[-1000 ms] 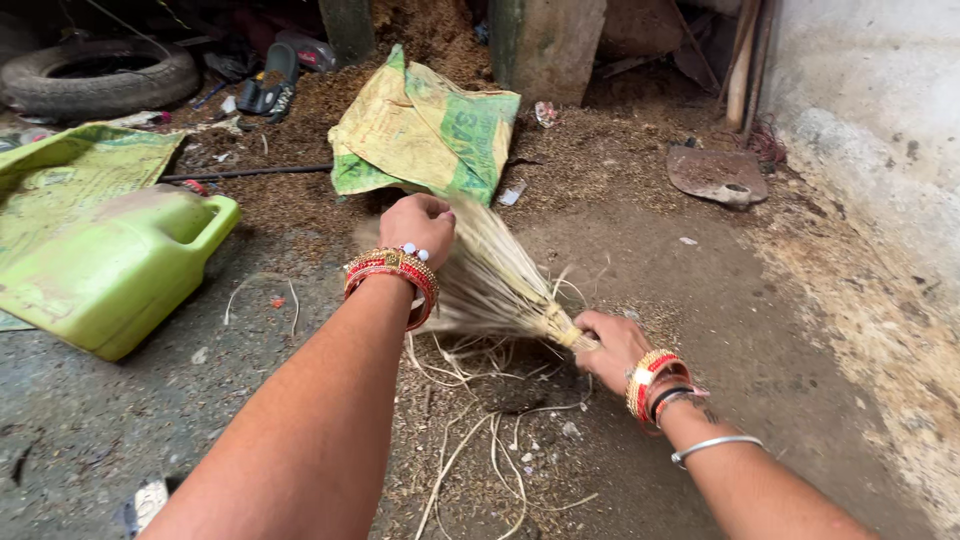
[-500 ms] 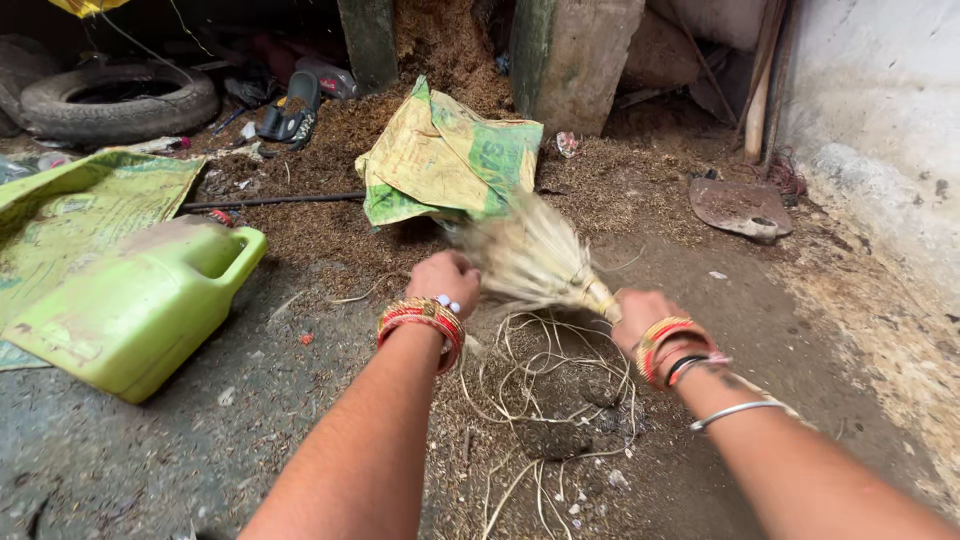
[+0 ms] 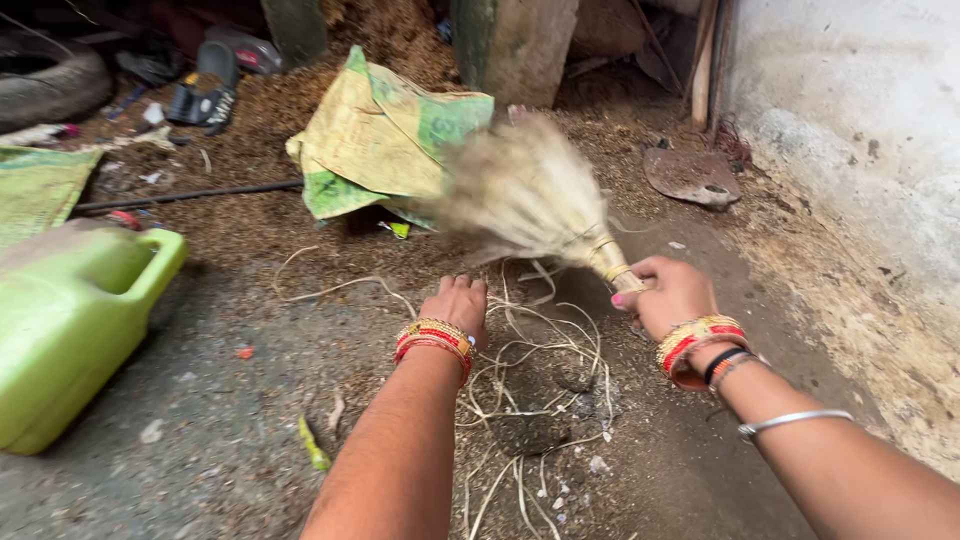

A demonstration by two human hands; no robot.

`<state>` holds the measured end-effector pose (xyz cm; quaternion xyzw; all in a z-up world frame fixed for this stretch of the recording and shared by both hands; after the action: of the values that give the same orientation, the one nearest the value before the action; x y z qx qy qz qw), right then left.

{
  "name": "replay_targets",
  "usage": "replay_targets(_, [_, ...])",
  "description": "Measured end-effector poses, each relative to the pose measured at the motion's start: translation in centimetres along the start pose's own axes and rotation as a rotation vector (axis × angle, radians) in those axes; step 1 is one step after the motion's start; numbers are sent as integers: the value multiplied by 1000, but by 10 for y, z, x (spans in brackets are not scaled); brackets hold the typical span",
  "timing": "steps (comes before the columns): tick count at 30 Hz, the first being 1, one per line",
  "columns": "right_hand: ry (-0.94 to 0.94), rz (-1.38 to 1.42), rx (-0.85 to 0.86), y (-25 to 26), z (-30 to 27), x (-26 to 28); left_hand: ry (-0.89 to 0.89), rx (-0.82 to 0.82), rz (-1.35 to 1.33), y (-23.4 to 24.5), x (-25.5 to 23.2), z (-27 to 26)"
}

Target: The person uses a short hand broom to sweep husks and debris off a concrete ground, moves a yellow sack, and gathers the sweepings into a pile.

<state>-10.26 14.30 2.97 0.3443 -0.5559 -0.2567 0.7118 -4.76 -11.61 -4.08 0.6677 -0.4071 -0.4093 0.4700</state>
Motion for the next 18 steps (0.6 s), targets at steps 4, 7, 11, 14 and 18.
replay_targets(4, [-272,314,-60,10,-4,-40,-16,62,-96,-20,-24,10])
replay_targets(7, [-305,354,-106,14,5,-68,-39,112,-47,-43,-39,25])
replay_targets(11, [-374,305,-88,12,-2,-113,-87,135,78,-77,-55,42])
replay_targets(14, [-420,325,-62,5,-16,-146,-119,185,197,-98,-64,44])
replay_targets(18, [-485,362,-48,-3,-28,-188,-115,185,276,-104,-63,38])
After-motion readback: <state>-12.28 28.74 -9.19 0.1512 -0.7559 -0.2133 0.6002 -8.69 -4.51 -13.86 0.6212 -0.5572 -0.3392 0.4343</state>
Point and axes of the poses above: each hand's wrist, its own z-axis towards the middle knuckle, its own y-axis out of the back of the hand, x = y × z, the point moved 7 cm from there along z, towards the middle knuckle, and after that the axes turned 12 degrees about y, right-handed, at the moved point
